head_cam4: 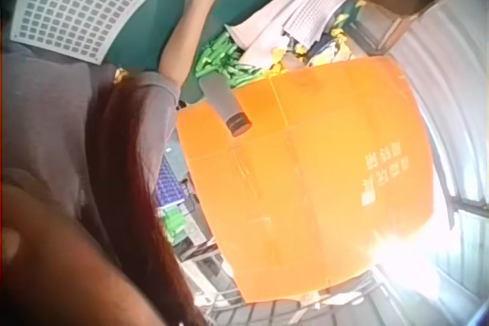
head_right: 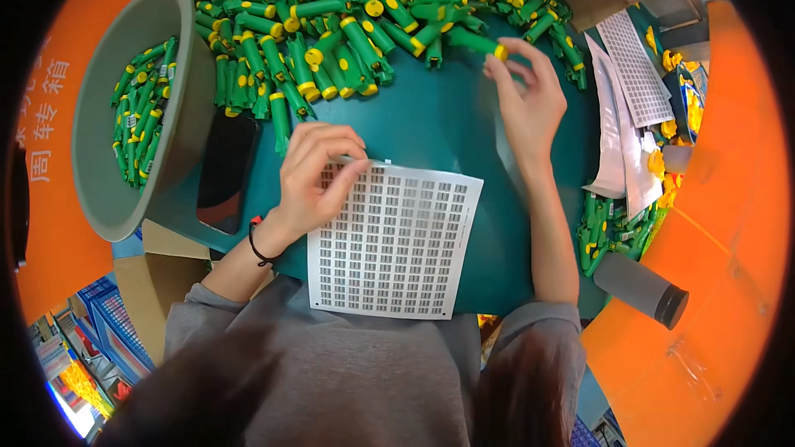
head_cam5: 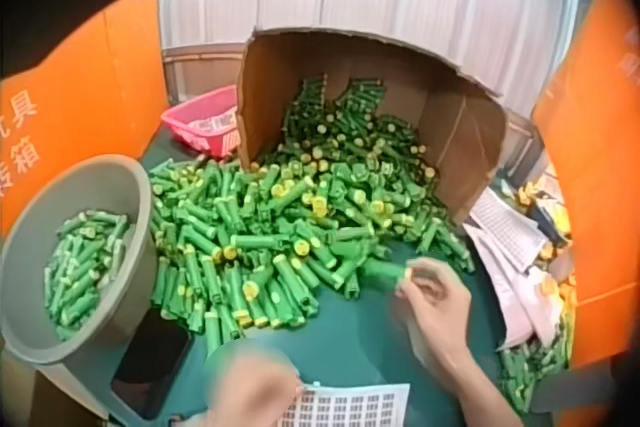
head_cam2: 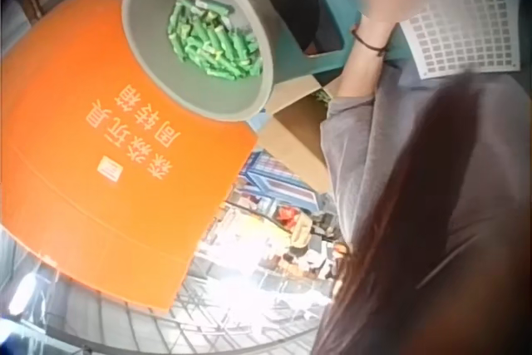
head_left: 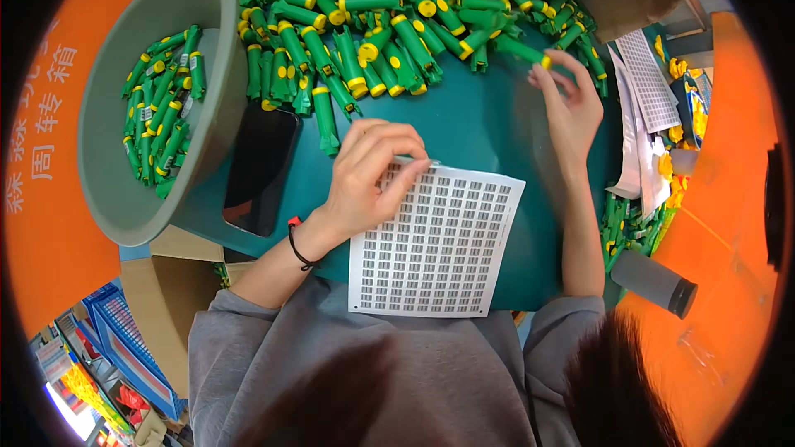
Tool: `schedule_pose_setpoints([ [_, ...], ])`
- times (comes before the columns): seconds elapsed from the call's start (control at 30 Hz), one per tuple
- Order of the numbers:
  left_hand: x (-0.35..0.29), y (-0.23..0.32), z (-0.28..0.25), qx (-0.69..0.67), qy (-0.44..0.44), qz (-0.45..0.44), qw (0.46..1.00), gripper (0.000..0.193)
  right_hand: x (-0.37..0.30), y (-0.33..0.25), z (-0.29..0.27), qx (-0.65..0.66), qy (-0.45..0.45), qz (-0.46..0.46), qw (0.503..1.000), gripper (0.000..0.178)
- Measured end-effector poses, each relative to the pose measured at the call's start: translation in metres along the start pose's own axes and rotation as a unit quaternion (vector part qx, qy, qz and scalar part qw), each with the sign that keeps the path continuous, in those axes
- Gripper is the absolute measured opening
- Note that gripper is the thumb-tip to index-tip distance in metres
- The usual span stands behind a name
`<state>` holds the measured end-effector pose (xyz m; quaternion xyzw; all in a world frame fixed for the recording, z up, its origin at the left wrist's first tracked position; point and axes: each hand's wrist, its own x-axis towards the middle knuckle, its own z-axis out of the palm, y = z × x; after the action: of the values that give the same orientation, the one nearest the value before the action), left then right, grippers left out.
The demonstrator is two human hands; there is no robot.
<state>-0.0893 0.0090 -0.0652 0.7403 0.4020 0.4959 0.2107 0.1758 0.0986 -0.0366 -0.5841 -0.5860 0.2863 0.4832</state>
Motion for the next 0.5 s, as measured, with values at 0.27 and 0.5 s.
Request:
schedule_pose_setpoints([
  [0.27,0.038,0.038,-0.009,-0.087,-0.061,-0.034,0.994,0.012,-0.109,-0.011,-0.014,0.260,-0.102,0.001,0.960,0.033],
  [0.5,0.051,0.060,0.006,-0.111,-0.167,-0.064,0.978,0.012,-0.125,-0.026,-0.020,0.273,-0.129,0.025,0.953,0.038],
])
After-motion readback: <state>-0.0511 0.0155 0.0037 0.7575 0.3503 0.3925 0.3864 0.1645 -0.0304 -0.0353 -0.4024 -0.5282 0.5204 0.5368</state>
